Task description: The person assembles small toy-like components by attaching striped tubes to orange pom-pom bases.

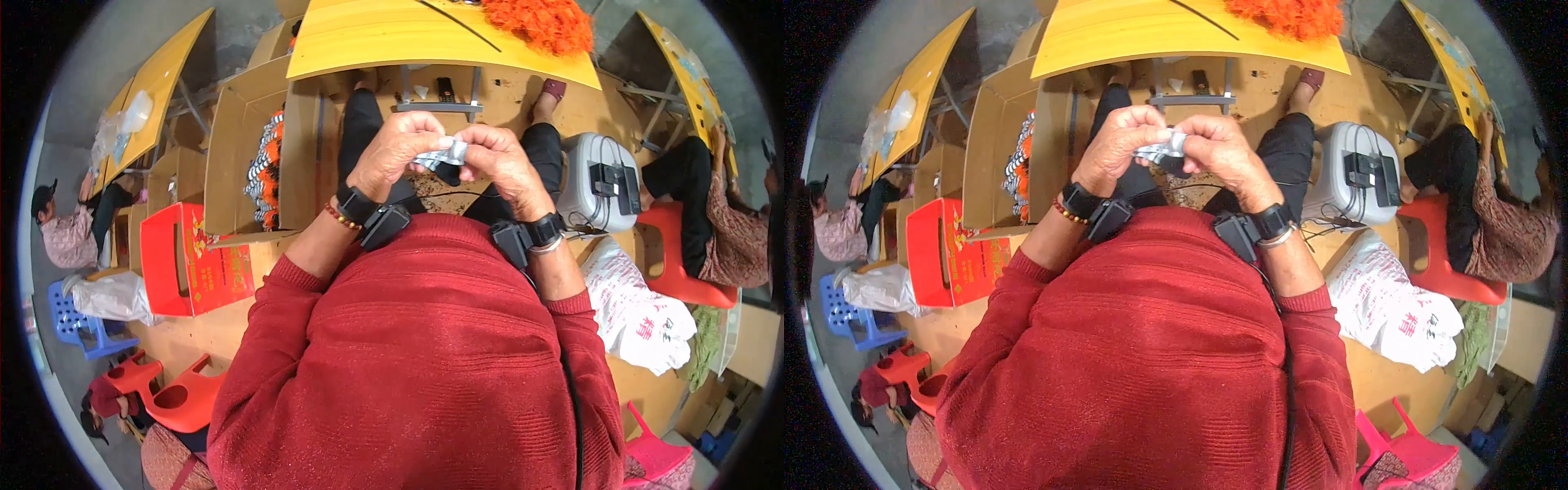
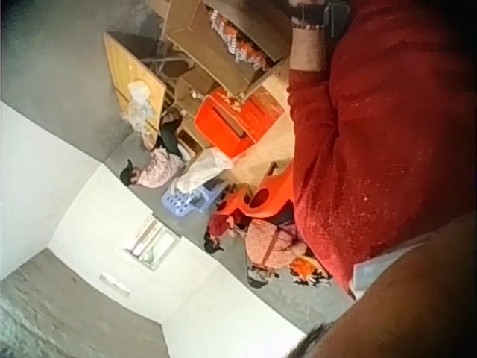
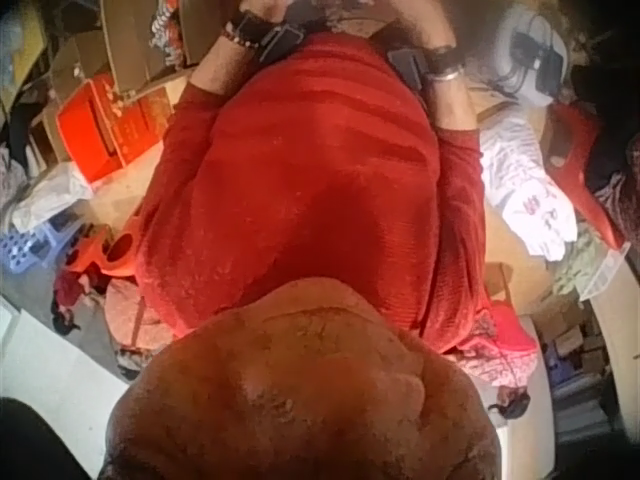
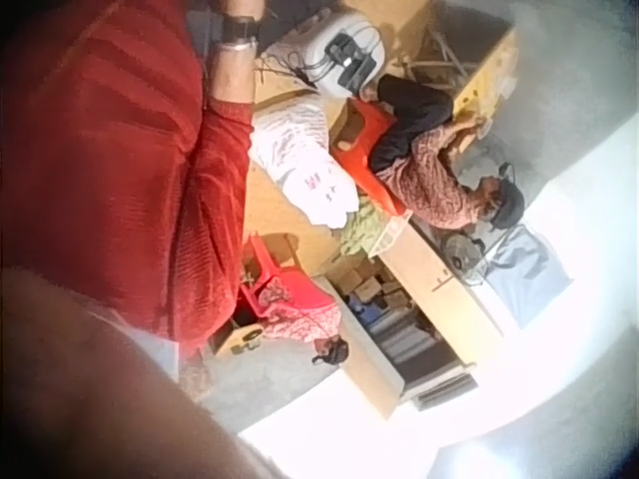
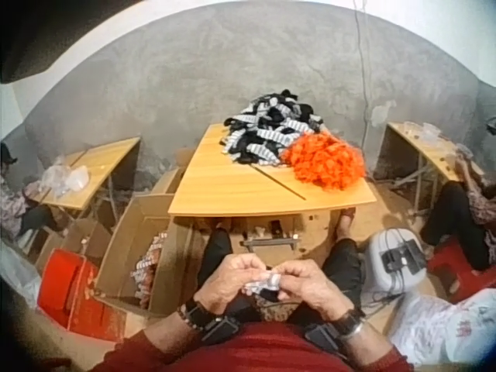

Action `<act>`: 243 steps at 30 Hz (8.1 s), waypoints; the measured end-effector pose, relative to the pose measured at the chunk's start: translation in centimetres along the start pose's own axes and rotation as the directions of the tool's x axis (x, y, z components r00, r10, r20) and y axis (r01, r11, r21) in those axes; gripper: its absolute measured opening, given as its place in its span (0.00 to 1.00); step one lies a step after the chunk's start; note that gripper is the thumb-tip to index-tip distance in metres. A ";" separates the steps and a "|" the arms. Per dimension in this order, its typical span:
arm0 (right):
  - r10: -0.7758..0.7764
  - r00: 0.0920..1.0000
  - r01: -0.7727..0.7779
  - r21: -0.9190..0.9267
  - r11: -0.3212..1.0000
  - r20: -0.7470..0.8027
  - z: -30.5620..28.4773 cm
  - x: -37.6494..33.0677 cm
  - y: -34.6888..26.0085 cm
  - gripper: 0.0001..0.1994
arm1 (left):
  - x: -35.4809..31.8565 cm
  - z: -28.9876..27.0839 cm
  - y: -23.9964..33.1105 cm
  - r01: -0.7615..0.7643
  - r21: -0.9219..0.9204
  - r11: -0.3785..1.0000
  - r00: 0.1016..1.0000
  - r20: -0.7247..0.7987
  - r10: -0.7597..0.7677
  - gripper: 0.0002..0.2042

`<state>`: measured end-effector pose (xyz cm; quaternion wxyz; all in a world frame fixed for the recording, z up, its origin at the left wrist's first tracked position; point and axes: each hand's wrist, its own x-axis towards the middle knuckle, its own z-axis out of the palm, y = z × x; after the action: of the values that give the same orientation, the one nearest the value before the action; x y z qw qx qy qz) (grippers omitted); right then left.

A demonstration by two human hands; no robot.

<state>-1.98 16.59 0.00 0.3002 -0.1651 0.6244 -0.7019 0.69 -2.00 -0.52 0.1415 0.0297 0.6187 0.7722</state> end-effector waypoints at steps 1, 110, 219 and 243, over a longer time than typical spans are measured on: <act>0.005 1.000 -0.005 -0.002 1.000 -0.020 0.2 0.1 0.0 0.05 | 0.0 -0.1 -0.2 -0.001 -0.003 1.000 1.000 0.018 0.001 0.06; 0.004 0.997 -0.005 0.009 1.000 0.074 0.7 1.3 0.1 0.07 | -0.8 -1.1 0.3 0.125 -0.010 0.992 0.924 0.366 -0.112 0.08; -0.346 0.926 -0.022 -0.937 0.349 -0.150 -3.5 6.4 -1.5 0.06 | 12.9 -4.8 1.7 -0.289 -0.713 0.639 0.942 -0.330 0.058 0.07; -0.204 0.969 0.029 -0.752 0.658 -0.140 -4.8 3.8 -2.3 0.12 | 11.2 -7.5 3.3 -0.423 -0.665 0.615 0.896 -0.406 0.178 0.09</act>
<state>-8.32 18.06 0.95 0.0922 -0.2373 0.8727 -0.4166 -12.26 -6.92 -0.56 -0.0876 -0.0430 0.2522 0.9627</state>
